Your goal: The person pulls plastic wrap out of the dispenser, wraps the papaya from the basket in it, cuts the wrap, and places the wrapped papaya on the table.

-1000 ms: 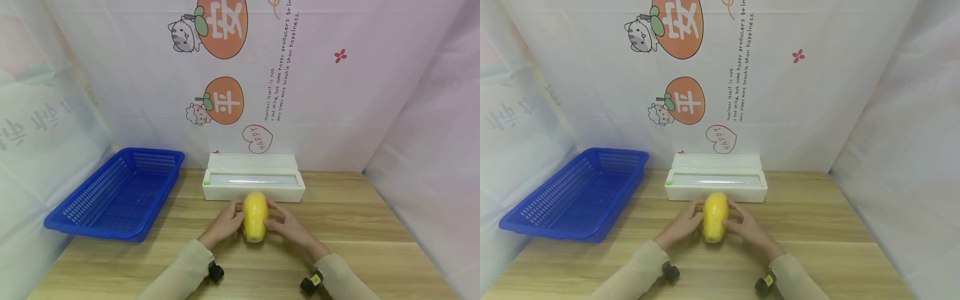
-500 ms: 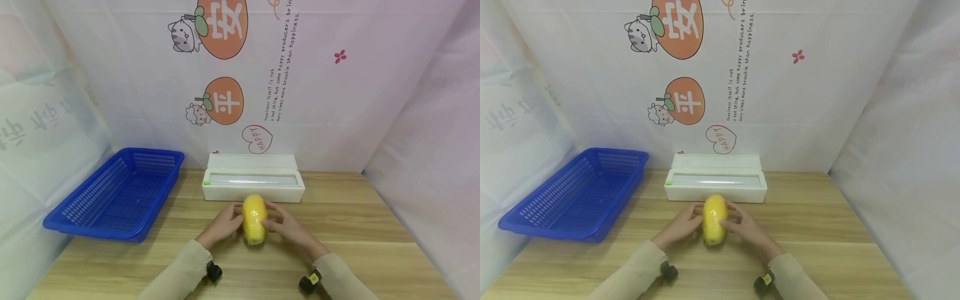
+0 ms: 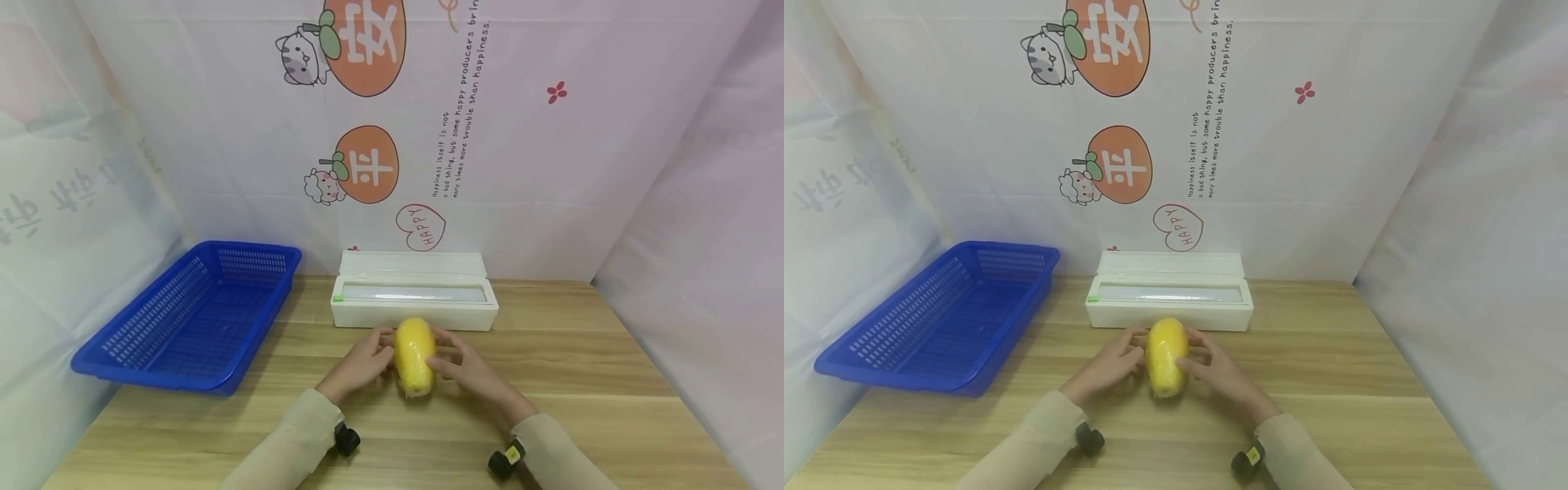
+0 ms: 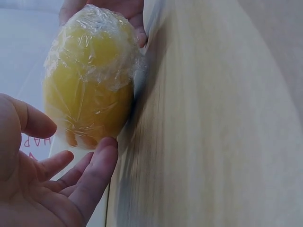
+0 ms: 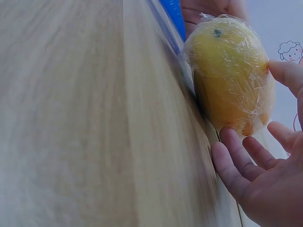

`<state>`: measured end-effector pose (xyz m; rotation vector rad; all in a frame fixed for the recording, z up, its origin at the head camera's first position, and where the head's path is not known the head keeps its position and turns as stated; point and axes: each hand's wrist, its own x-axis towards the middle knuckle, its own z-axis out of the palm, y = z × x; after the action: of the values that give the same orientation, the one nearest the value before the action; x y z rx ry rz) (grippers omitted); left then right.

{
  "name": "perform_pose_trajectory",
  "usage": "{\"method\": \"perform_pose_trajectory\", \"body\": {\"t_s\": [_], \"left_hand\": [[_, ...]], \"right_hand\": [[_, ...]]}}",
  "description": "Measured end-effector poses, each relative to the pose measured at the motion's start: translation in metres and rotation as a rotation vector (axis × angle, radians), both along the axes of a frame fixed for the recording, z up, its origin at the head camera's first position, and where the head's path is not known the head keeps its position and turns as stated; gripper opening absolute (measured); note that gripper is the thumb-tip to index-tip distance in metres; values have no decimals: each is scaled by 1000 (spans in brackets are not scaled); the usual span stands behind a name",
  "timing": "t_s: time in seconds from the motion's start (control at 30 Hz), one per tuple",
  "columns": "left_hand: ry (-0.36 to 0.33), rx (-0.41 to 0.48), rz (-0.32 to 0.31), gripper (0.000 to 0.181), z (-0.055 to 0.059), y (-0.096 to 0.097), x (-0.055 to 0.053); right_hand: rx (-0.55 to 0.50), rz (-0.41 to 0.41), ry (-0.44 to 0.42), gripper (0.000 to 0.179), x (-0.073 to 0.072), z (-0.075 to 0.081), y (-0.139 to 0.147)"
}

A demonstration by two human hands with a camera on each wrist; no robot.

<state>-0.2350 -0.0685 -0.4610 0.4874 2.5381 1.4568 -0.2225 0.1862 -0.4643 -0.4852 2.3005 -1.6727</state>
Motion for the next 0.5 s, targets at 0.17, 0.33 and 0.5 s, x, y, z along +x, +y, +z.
{"method": "perform_pose_trajectory", "body": {"t_s": [0.17, 0.33, 0.5], "left_hand": [[-9, 11, -2, 49, -1, -1, -1], [1, 13, -10, 48, -2, -2, -3], [11, 16, -17, 47, -1, -3, -3]], "right_hand": [[7, -7, 4, 71, 0, 0, 0], [-11, -9, 3, 67, -2, -1, 1], [-8, -19, -11, 64, -3, -1, 2]]}}
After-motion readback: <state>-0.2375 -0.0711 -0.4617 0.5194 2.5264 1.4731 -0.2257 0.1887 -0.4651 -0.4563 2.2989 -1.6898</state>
